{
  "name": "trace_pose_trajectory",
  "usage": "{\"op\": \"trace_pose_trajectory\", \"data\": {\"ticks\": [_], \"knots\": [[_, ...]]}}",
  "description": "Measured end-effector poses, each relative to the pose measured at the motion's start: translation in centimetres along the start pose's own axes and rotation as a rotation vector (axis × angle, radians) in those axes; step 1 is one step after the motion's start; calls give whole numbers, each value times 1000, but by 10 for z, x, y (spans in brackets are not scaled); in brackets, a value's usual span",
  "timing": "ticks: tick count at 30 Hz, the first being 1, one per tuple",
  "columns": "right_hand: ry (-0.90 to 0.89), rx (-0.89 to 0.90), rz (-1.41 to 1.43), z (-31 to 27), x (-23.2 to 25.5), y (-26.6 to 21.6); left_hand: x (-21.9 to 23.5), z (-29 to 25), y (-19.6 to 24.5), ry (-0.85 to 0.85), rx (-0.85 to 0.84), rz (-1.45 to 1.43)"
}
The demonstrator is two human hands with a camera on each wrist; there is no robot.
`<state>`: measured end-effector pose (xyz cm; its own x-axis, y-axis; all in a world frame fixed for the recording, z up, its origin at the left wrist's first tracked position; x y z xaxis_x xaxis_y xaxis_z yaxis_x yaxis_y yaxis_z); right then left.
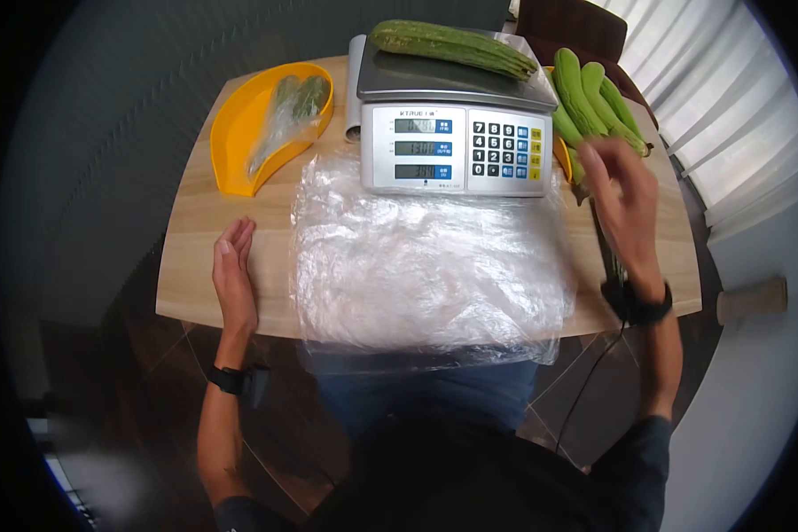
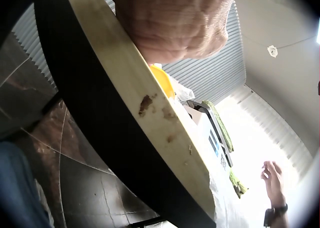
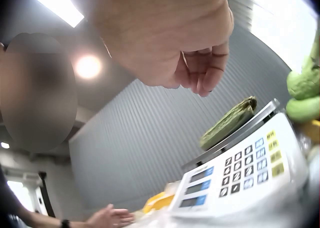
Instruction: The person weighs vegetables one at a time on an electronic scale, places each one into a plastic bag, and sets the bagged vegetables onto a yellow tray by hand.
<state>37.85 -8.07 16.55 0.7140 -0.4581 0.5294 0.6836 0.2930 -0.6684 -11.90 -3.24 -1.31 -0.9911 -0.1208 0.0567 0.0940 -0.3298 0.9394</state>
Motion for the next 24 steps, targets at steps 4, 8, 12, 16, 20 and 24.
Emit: {"op": "trace_pose_trajectory", "data": {"ticks": [4,8,12,16,20,24], "knots": [[32,-430,156,-136,24,57,-1,0,0,-7,-4,25],[202,-640,307,-210,30,90,-9,1,4,-40,25,116],[281,-682,300,-230,38,90,-22,-13,65,21,-120,457],[166,-579,63,-227,27,65,-162,-74,171,-379,-272,443],[140,-338,-129,-212,20,34,-288,-115,176,-687,-300,524],[175,-379,37,-229,29,34,-348,-116,134,-731,-334,688]]}}
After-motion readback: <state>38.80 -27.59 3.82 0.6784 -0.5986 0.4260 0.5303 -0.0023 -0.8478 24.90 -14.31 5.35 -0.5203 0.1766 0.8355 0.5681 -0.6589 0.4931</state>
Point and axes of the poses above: each hand's wrist, its own z-axis towards the middle knuckle, its own x-axis out of the back of the hand, y = z × x, the point moved 10 cm from there along z, towards the middle knuckle, and after that the axes turned 6 degrees about -x, right-handed, at the moved point
